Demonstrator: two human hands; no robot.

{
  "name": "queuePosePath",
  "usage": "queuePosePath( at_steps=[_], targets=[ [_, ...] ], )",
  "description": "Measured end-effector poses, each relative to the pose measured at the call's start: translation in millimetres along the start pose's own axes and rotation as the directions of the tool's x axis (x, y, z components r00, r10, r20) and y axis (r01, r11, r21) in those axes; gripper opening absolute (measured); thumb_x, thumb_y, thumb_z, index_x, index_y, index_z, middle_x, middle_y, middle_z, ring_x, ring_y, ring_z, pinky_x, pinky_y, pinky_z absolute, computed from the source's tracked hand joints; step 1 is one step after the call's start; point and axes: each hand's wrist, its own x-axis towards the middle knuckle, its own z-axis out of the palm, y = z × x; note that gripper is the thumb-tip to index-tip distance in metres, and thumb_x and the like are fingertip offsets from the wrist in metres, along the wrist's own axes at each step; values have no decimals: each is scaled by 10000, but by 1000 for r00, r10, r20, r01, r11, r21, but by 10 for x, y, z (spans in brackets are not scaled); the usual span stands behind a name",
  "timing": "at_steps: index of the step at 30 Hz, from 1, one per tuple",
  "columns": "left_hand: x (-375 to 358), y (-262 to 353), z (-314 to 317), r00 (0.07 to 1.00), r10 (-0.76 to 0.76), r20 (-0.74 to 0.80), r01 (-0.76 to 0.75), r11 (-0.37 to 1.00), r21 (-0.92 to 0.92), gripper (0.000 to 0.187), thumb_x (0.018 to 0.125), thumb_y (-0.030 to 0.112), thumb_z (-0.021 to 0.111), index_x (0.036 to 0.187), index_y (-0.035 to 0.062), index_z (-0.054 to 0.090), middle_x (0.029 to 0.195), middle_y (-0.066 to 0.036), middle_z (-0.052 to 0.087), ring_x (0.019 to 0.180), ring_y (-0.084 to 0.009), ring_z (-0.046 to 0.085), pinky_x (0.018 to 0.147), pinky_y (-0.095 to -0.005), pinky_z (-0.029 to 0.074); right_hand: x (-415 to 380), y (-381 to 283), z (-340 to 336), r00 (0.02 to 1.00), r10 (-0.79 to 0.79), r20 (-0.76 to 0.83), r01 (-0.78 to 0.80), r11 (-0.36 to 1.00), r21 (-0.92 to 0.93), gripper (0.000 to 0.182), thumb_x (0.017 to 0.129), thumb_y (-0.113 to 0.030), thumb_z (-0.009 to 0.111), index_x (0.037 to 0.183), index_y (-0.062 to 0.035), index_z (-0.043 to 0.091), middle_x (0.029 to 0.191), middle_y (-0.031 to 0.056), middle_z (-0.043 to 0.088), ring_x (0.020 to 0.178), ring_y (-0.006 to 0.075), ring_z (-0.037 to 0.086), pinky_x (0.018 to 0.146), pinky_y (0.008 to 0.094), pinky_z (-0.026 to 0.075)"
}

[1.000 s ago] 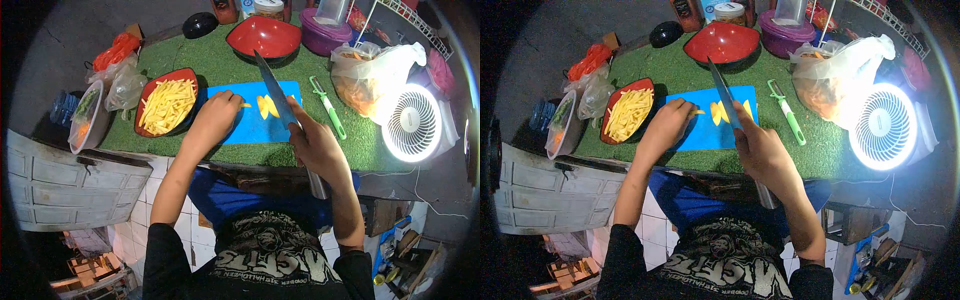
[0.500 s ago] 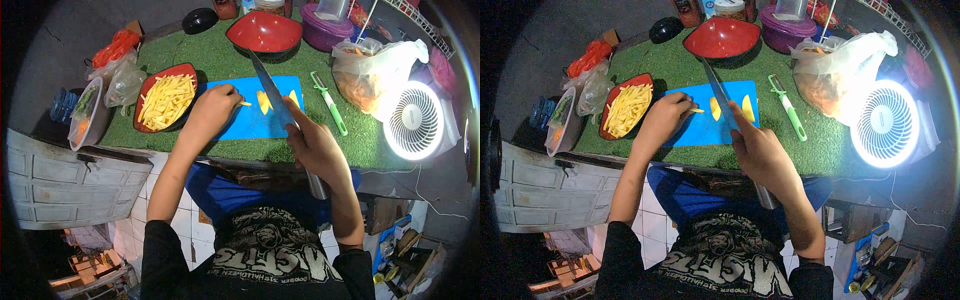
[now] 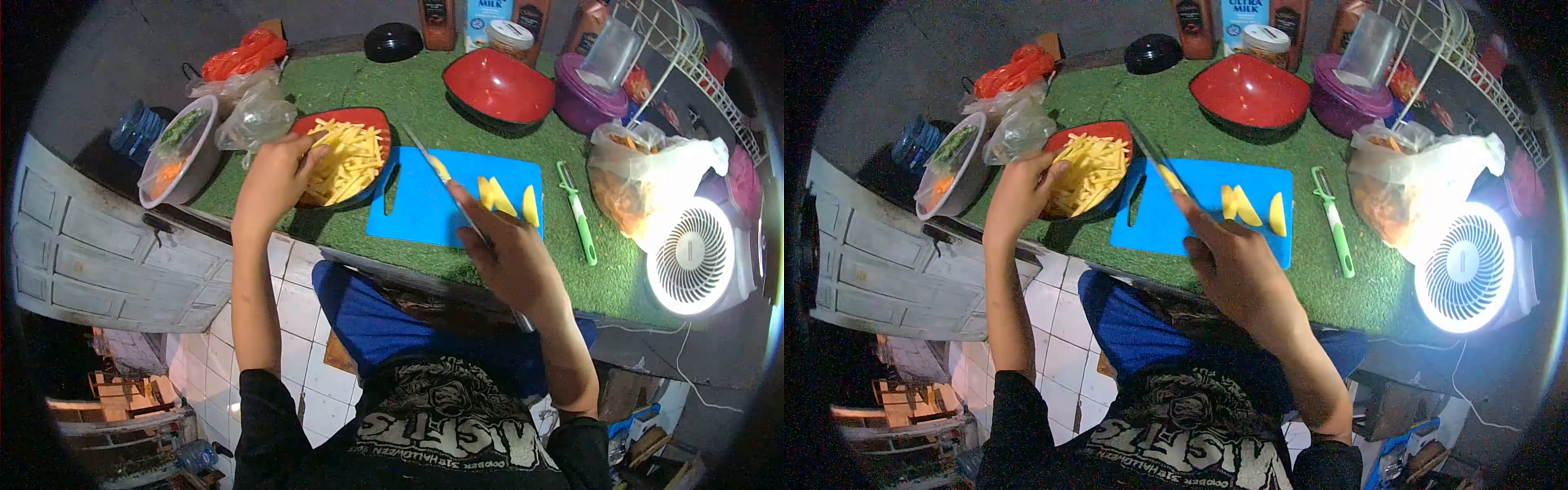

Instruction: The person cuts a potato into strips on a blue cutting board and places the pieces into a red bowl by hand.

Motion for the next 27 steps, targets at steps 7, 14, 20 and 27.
queuePosePath(
  at_steps=[7, 14, 20, 27],
  targets=[
    [-221, -381, 33, 978, 46, -203, -61, 996, -69, 343, 816, 179, 789, 1118, 31, 718, 859, -199, 678, 777, -372, 674, 714, -442, 526, 367, -177, 265, 987, -121, 108, 138, 975, -172, 474, 952, -122, 606, 1417, -160, 522, 964, 234, 627, 849, 423, 657, 750, 510, 543],
    [-319, -184, 15, 898, 270, -346, -261, 963, 75, 561, 777, 108, 774, 1319, 124, 633, 1297, -113, 633, 1139, -308, 635, 924, -408, 521, 561, -218, 479, 980, -188, 66, 198, 957, -213, 415, 942, -118, 608, 1354, -161, 589, 962, 199, 632, 775, 381, 683, 684, 475, 577],
    [-239, 168, 163, 835, 477, -273, -457, 879, 137, 426, 867, 119, 609, 1290, 117, 651, 1341, -85, 635, 1216, -279, 614, 1024, -446, 448, 655, -351, 387, 967, -235, 102, 254, 935, -247, 345, 939, -135, 610, 1282, -117, 638, 959, 191, 644, 779, 347, 691, 676, 454, 581],
    [-200, 108, 188, 786, 534, -311, -493, 845, 205, 355, 827, 112, 619, 1169, 63, 703, 1153, -134, 700, 1050, -302, 678, 887, -402, 528, 716, -202, 224, 906, -422, 19, 390, 817, -426, 286, 930, -129, 610, 1203, -63, 668, 1007, 75, 697, 826, 203, 628, 731, 307, 539]
  ],
)
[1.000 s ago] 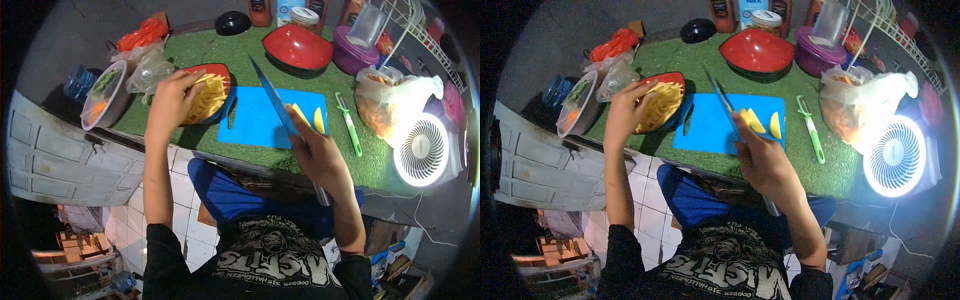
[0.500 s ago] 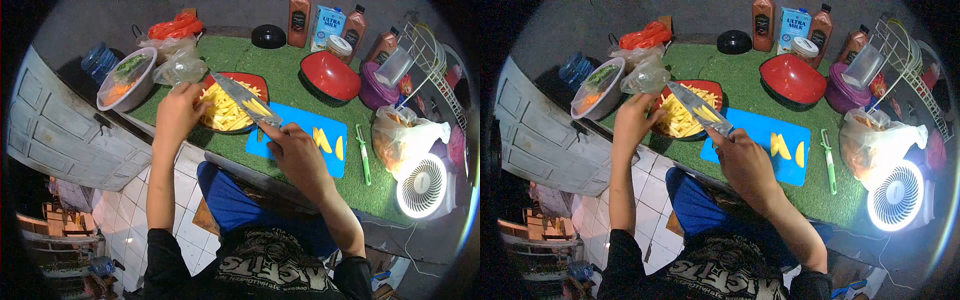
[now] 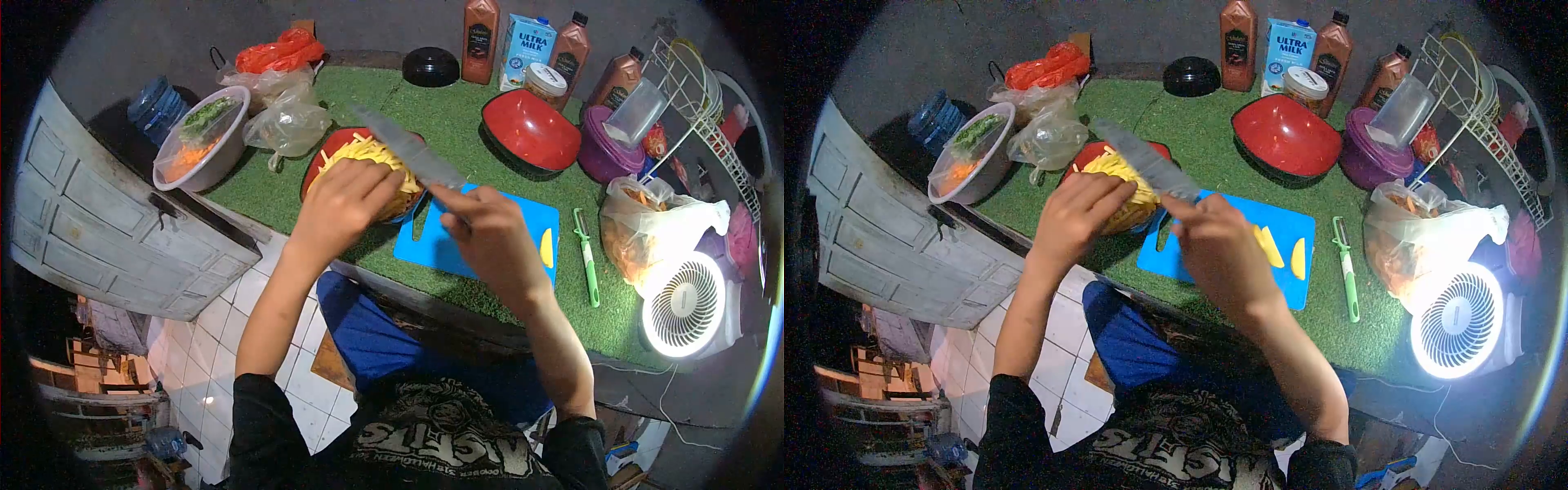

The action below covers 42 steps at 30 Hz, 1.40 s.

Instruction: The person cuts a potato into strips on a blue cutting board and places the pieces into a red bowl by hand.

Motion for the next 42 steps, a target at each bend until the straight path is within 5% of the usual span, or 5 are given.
queuePosePath(
  at_steps=[2, 6, 19, 27, 42],
  targets=[
    [-30, -86, -31, 1000, -26, -9, 25, 999, -36, 343, 822, 92, 622, 1150, 49, 709, 1115, -152, 710, 1024, -318, 689, 856, -398, 544, -14, 103, -50, 1000, -26, -8, 24, 985, -173, 267, 920, -134, 618, 1165, -66, 698, 934, 18, 701, 819, 169, 589, 749, 269, 511],
    [-54, -410, 28, 971, -239, -31, 220, 933, -284, 257, 824, -10, 664, 1079, 4, 693, 951, -170, 703, 861, -373, 695, 793, -416, 562, -105, 157, -151, 954, 300, -15, -275, 894, 355, 443, 817, -43, 765, 1249, -117, 703, 788, 152, 638, 699, 306, 617, 683, 398, 498],
    [91, -655, 179, 951, -310, 20, 308, 932, -190, 153, 934, 116, 656, 984, -28, 674, 947, -202, 645, 858, -419, 633, 768, -453, 509, -355, 275, -148, 950, 310, -21, -298, 927, 226, 480, 819, -67, 779, 1283, -148, 687, 807, 159, 652, 714, 282, 641, 701, 392, 503],
    [149, -736, 198, 891, -420, 176, 448, 877, -173, 241, 968, 179, 641, 1129, 20, 724, 979, -196, 673, 895, -394, 654, 800, -416, 515, -444, 300, -187, 919, 388, 75, -393, 879, 271, 463, 842, -73, 743, 1288, -173, 673, 848, 203, 675, 790, 368, 665, 748, 449, 524],
    [329, -910, 159, 849, -443, 288, 474, 880, -43, 330, 828, 186, 791, 1124, 45, 753, 877, -161, 683, 825, -310, 657, 748, -410, 507, -599, 420, -126, 908, 407, 101, -417, 847, 330, 425, 880, -87, 710, 1296, -167, 673, 915, 201, 706, 843, 358, 680, 775, 459, 532]
  ],
)
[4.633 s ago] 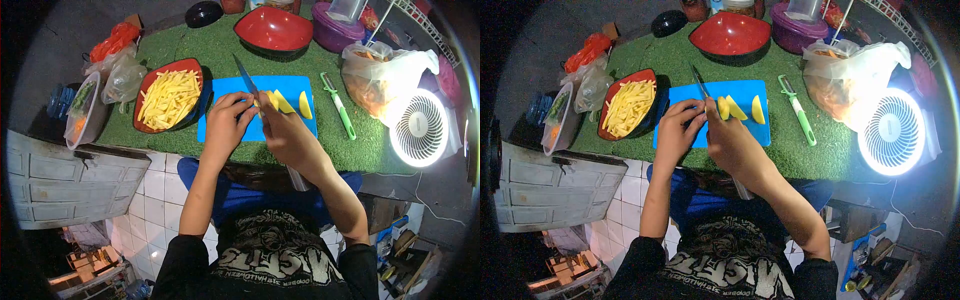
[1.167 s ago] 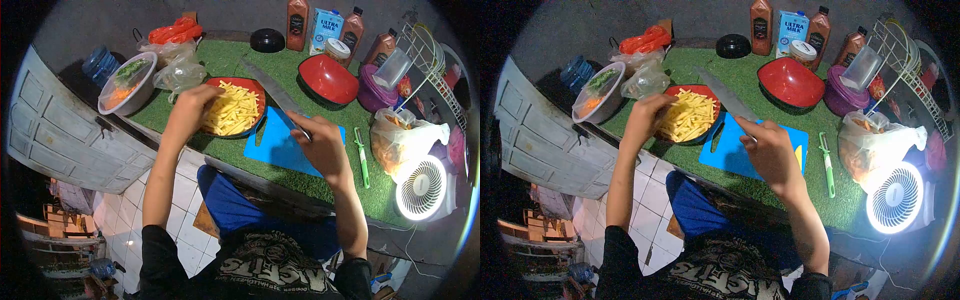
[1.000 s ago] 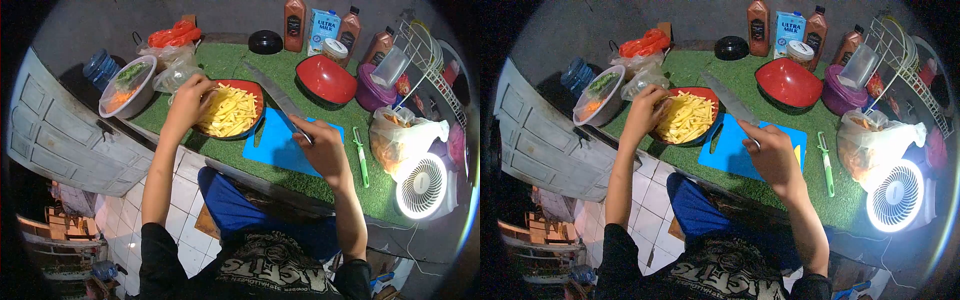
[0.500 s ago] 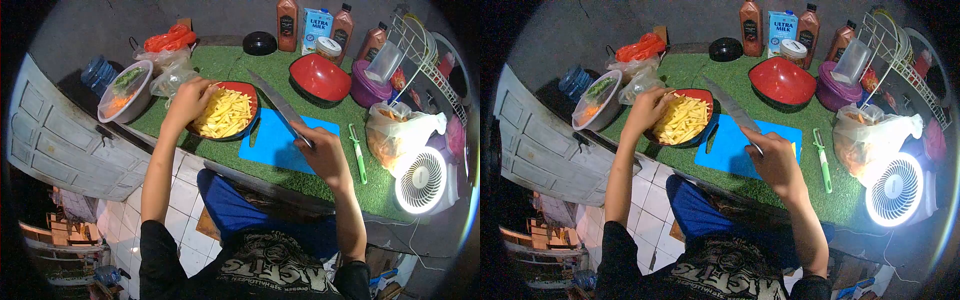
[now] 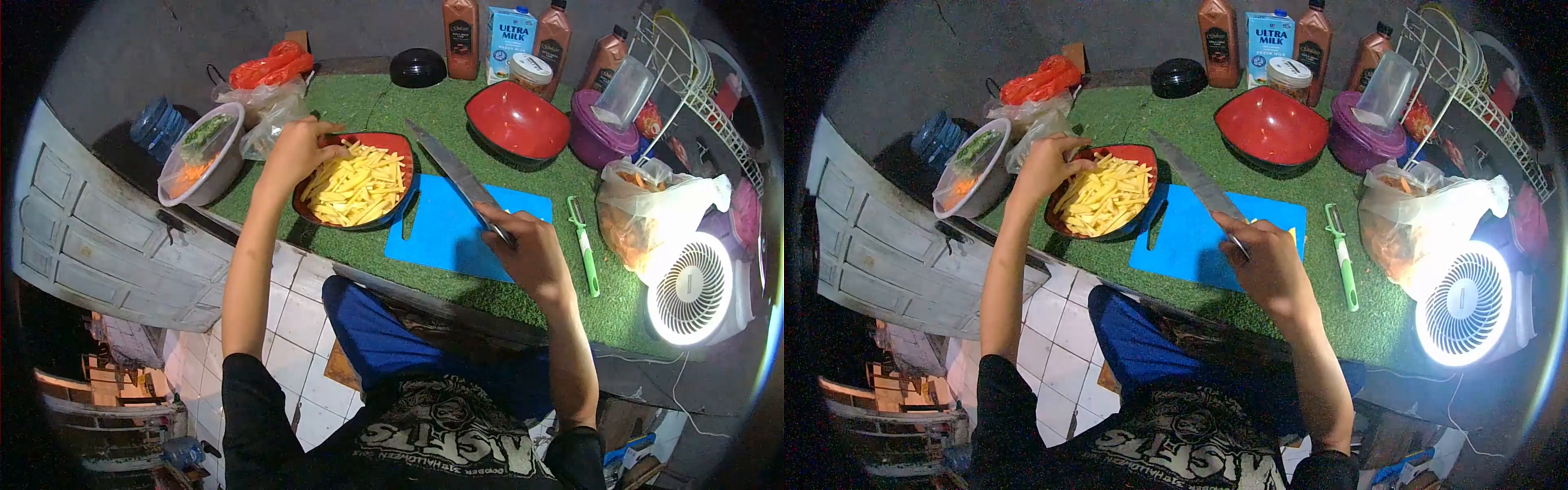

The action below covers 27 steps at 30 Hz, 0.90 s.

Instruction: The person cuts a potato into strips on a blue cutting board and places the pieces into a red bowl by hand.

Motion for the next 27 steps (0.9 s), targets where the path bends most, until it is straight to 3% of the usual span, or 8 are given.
queuePosePath(
  at_steps=[10, 13, 15, 16, 18, 22, 26, 27],
  targets=[
    [60, -231, 106, 986, 105, -133, -109, 994, -23, 312, 832, 62, 750, 1142, 32, 728, 1026, -145, 698, 822, -312, 695, 772, -385, 545, -133, -132, -186, 997, 80, 13, -80, 996, -38, 427, 907, -85, 680, 1325, -164, 655, 924, 222, 689, 828, 365, 676, 778, 440, 523],
    [58, -156, 141, 996, 36, -85, -45, 994, -96, 272, 816, 26, 725, 1087, 19, 735, 999, -191, 709, 869, -346, 706, 771, -424, 553, -293, -150, -280, 984, 180, -12, -178, 977, 118, 451, 915, -96, 670, 1360, -162, 632, 885, 223, 669, 803, 362, 667, 769, 424, 513],
    [88, -241, 208, 989, 82, 123, -67, 991, -119, 286, 789, -28, 698, 1071, 7, 737, 982, -200, 725, 858, -344, 715, 784, -413, 557, -411, -151, -348, 958, 288, -2, -285, 947, 148, 470, 920, -105, 667, 1385, -151, 612, 878, 224, 659, 792, 371, 656, 766, 422, 509],
    [93, -261, 239, 988, 88, 127, -72, 990, -125, 286, 789, -28, 698, 1071, 7, 737, 982, -200, 725, 858, -344, 715, 784, -413, 557, -466, -160, -391, 955, 296, -5, -292, 945, 146, 470, 920, -105, 667, 1385, -151, 612, 878, 224, 659, 792, 371, 656, 766, 422, 509],
    [113, -281, 267, 999, 15, 40, -11, 994, -108, 298, 776, -64, 670, 1056, 7, 741, 965, -209, 732, 841, -345, 719, 794, -401, 561, -561, -168, -461, 915, 403, 21, -403, 913, 62, 461, 927, -108, 658, 1384, -142, 610, 906, 220, 664, 797, 366, 654, 768, 421, 510],
    [157, -302, 225, 1000, -21, 16, 20, 1000, 8, 346, 813, -39, 686, 1151, 30, 716, 1042, -188, 728, 927, -326, 719, 815, -408, 563, -766, -47, -470, 933, 360, -21, -356, 928, 111, 470, 939, -113, 646, 1405, -121, 586, 931, 221, 666, 815, 359, 658, 781, 421, 513],
    [141, 44, 117, 989, 66, -132, -77, 994, -79, 271, 848, 10, 684, 1115, 33, 722, 1032, -174, 700, 892, -347, 701, 776, -408, 553, -902, -13, -474, 941, 329, -77, -316, 938, 143, 453, 968, -117, 616, 1413, -57, 553, 927, 243, 665, 801, 377, 665, 772, 412, 524],
    [127, 178, 108, 966, 167, -199, -180, 982, -50, 250, 863, 37, 691, 1111, 30, 718, 1011, -162, 702, 886, -328, 702, 785, -402, 555, -926, -29, -479, 943, 320, -90, -308, 943, 122, 441, 980, -115, 600, 1411, -38, 546, 920, 252, 662, 787, 385, 664, 768, 409, 528]
  ],
)
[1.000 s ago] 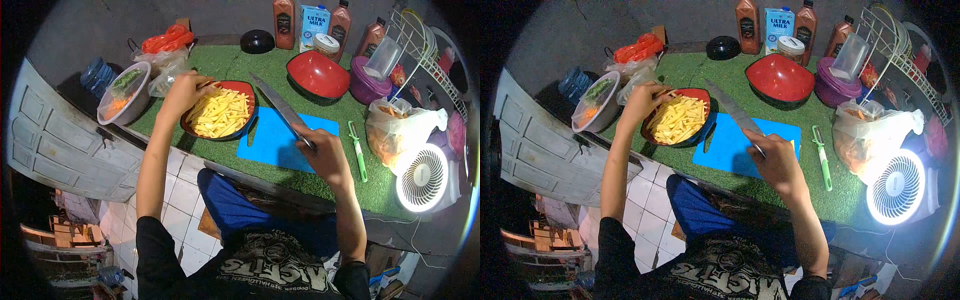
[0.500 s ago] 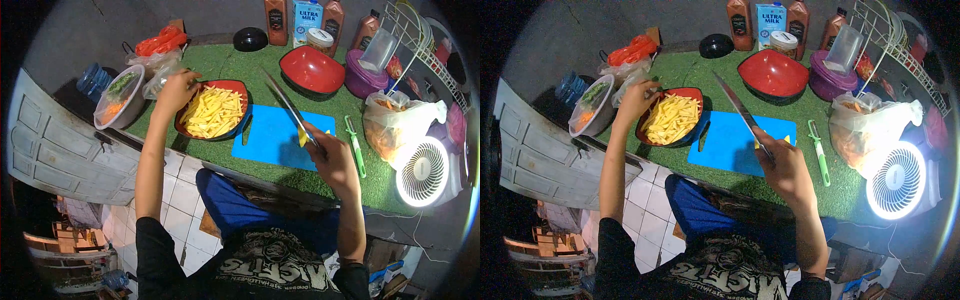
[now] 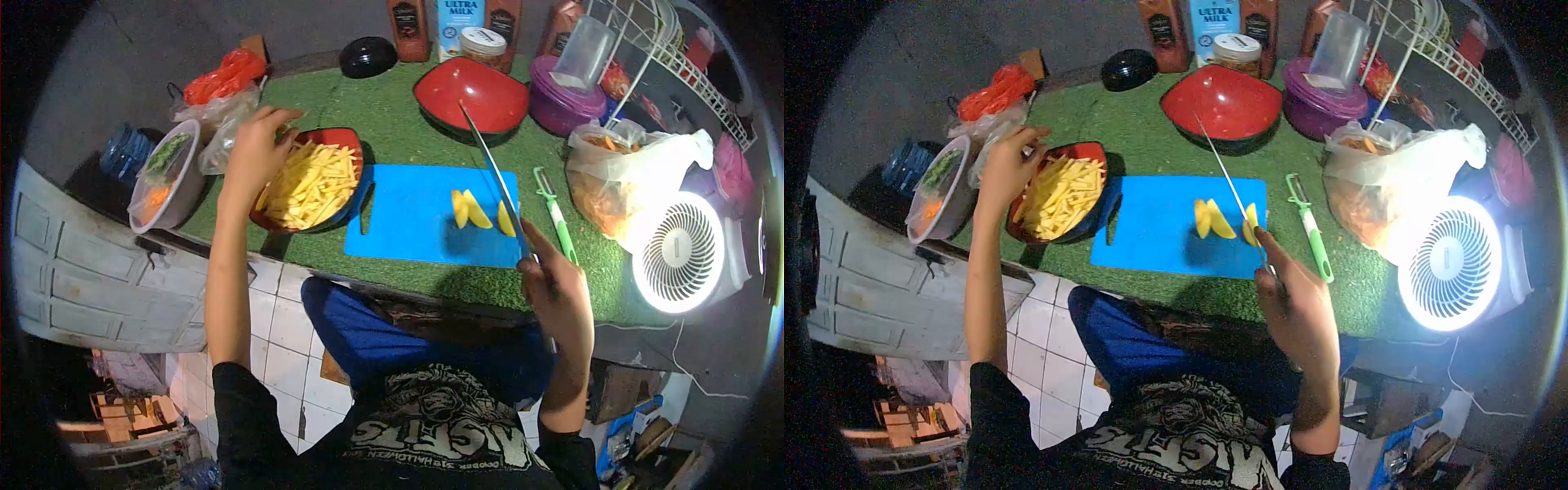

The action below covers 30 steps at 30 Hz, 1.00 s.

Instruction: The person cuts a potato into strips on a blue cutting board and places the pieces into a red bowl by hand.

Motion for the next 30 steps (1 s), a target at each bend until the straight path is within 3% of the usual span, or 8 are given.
queuePosePath(
  at_steps=[3, 5, 8, 12, 15, 21, 23, 30],
  targets=[
    [-49, 809, -9, 996, 78, 48, -66, 976, -207, 239, 888, 71, 682, 1123, 46, 717, 1059, -137, 716, 928, -281, 697, 828, -367, 546, -100, 18, 67, 999, 34, -15, -33, 996, 77, 429, 997, -93, 565, 1420, -33, 532, 902, 262, 653, 756, 393, 653, 756, 408, 531],
    [-150, 1261, 182, 955, 206, 213, -104, 905, -412, 264, 886, 148, 713, 1130, 47, 706, 1103, -149, 693, 999, -311, 679, 864, -385, 540, -149, -6, 96, 1000, 5, -6, -5, 996, 92, 466, 998, -75, 548, 1459, -37, 487, 900, 264, 646, 752, 393, 647, 758, 409, 527],
    [-285, 1629, 593, 918, 282, 278, -142, 890, -433, 395, 865, 221, 751, 1194, 20, 661, 1201, -182, 635, 1141, -361, 619, 990, -435, 493, -194, -59, 97, 996, 78, 37, -81, 993, 82, 534, 979, -42, 559, 1498, -54, 437, 947, 290, 657, 782, 419, 660, 767, 406, 522],
    [-341, 1640, 1102, 943, 267, 196, -162, 888, -431, 425, 854, 264, 764, 1187, 21, 662, 1226, -194, 623, 1180, -380, 591, 1034, -445, 465, -273, -19, 85, 996, 83, 19, -85, 992, 90, 547, 971, -29, 565, 1501, -55, 435, 953, 296, 655, 767, 417, 656, 762, 408, 526],
    [-320, 1566, 1061, 908, 279, 312, -131, 897, -421, 411, 854, 262, 759, 1179, 29, 667, 1229, -184, 622, 1193, -374, 581, 1046, -449, 452, -291, 9, 60, 999, 49, -3, -49, 994, 97, 558, 962, -14, 567, 1502, -59, 435, 972, 303, 659, 807, 439, 673, 757, 409, 528],
    [-429, 1433, 911, 911, 281, 304, -176, 927, -330, 359, 860, 223, 742, 1154, 31, 672, 1221, -169, 622, 1184, -357, 580, 1039, -438, 450, -272, -53, 83, 982, 166, 93, -174, 981, 91, 585, 949, 4, 568, 1511, -67, 420, 1000, 311, 668, 915, 474, 680, 776, 425, 535],
    [-471, 1410, 841, 908, 280, 313, -172, 928, -332, 378, 853, 228, 753, 1164, 30, 669, 1229, -164, 626, 1184, -353, 585, 1039, -436, 452, -271, -23, 179, 998, -40, 41, 37, 998, 58, 614, 940, 5, 572, 1524, -74, 399, 918, 283, 660, 829, 447, 679, 756, 450, 539],
    [-674, 1341, 917, 960, 141, 241, -26, 905, -425, 516, 805, 242, 818, 1246, 20, 671, 1306, -144, 635, 1207, -339, 608, 1031, -418, 476, -81, -156, 416, 975, -71, 212, 82, 995, -47, 721, 904, -43, 596, 1538, 33, 262, 872, 285, 640, 802, 486, 652, 748, 549, 508]
  ],
)
